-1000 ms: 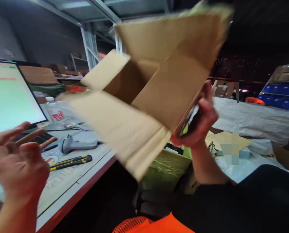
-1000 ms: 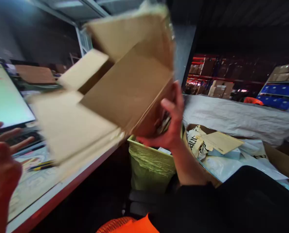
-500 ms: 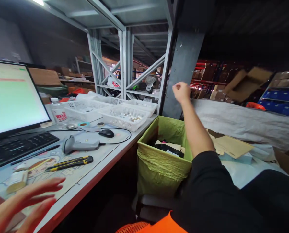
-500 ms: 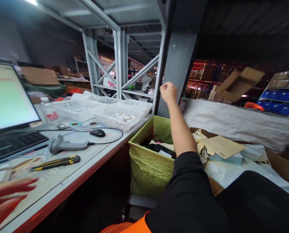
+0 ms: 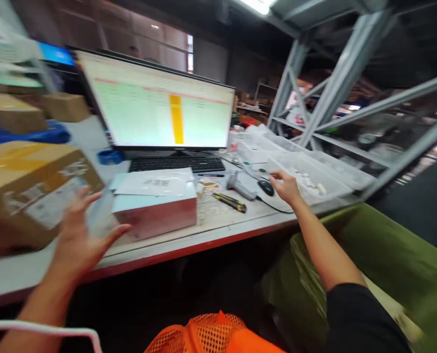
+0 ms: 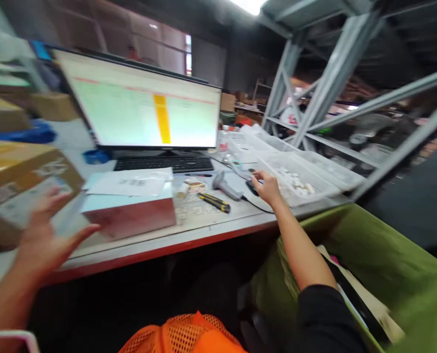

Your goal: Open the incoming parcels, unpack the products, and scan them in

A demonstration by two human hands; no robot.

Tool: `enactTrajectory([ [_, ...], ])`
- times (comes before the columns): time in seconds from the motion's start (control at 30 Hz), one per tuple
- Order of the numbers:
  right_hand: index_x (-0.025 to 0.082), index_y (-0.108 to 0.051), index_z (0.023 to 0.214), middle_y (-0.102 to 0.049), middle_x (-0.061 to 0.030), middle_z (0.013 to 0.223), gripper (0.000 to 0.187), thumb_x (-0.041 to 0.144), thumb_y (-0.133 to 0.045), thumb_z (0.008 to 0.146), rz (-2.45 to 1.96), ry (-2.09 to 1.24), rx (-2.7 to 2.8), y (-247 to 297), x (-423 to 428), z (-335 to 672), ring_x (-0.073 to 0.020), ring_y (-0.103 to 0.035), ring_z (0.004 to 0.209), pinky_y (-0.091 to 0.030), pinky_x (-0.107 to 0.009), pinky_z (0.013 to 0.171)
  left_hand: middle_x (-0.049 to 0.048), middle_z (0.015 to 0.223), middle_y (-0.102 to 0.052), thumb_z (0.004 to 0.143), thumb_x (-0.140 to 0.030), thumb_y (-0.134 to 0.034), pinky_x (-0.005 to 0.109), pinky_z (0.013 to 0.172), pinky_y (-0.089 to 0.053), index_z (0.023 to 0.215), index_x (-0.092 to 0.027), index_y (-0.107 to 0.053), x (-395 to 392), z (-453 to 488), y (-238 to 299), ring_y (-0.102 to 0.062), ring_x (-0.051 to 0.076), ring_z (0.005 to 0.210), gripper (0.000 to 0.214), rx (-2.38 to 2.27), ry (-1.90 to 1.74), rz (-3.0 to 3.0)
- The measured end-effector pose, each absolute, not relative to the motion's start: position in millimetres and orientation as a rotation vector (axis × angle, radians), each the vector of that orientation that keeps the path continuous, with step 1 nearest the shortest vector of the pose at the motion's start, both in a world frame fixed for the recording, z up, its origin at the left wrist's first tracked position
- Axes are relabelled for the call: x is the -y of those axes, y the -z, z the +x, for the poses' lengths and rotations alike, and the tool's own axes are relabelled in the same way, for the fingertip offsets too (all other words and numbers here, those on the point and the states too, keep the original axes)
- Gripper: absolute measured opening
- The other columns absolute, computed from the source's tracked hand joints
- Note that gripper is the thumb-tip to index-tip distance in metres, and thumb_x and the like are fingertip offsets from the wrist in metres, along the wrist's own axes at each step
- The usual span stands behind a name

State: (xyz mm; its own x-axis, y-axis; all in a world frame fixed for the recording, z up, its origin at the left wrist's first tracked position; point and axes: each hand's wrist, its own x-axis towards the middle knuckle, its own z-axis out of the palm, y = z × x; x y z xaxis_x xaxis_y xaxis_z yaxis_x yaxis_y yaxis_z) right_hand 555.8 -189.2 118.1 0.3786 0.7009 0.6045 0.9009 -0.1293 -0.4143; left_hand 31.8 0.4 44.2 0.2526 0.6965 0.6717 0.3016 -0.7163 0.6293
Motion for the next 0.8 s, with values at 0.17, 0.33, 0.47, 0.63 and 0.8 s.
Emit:
enactTrajectory([
  [0.17,0.010,-0.073,0.119,-0.070,-0.0246,0.134,0.044,0.040,-0.062,0.089,-1.853,0.310,1.502,-61.0,119.6,571.5,-0.0378,-0.061,0.130,-0.042,-0.059,0.118,0.0201,0.177,-0.026,0.081,-0.074,-0.079,0.063,0.130,-0.033,0.169,-0.025,-0.016,-1.8,24.3,-4.8,-0.035,0.042,0.160,0.120,-1.126,-1.040,1.935],
  [0.33,0.019,-0.072,0.130,-0.060,-0.0194,0.150,0.054,0.052,-0.052,0.093,-2.223,0.493,1.462,-8.9,102.2,633.1,-0.0416,-0.052,0.139,-0.038,-0.066,0.119,0.0215,0.173,-0.036,0.085,-0.068,-0.078,0.057,0.130,-0.036,0.171,-0.025,-0.011,2.0,26.6,-4.5,-0.048,0.037,0.154,0.118,-1.049,-0.984,1.882],
  [0.47,0.024,-0.071,0.140,-0.063,-0.0164,0.145,0.071,0.066,-0.049,0.088,-2.254,0.478,1.573,30.4,96.9,692.2,-0.0423,-0.059,0.135,-0.050,-0.061,0.112,0.0195,0.177,-0.026,0.088,-0.063,-0.078,0.055,0.133,-0.029,0.172,-0.024,-0.014,4.2,22.9,-5.5,-0.035,0.035,0.161,0.112,-1.015,-1.011,1.910],
  [0.63,0.030,-0.073,0.136,-0.069,-0.0133,0.137,0.069,0.066,-0.043,0.086,-2.160,0.495,1.539,60.3,97.3,713.6,-0.0424,-0.071,0.121,-0.060,-0.058,0.100,0.0165,0.176,-0.031,0.085,-0.065,-0.081,0.054,0.135,-0.026,0.171,-0.025,-0.023,7.8,21.0,-4.6,-0.030,0.037,0.163,0.111,-1.058,-1.027,1.900],
  [0.8,0.032,-0.079,0.122,-0.071,-0.0135,0.137,0.062,0.068,-0.045,0.086,-2.119,0.466,1.506,63.4,96.8,706.2,-0.0445,-0.072,0.117,-0.062,-0.061,0.096,0.0134,0.171,-0.042,0.083,-0.068,-0.081,0.056,0.134,-0.029,0.170,-0.029,-0.029,10.3,20.4,-6.7,-0.032,0.037,0.163,0.108,-1.059,-1.017,1.861],
])
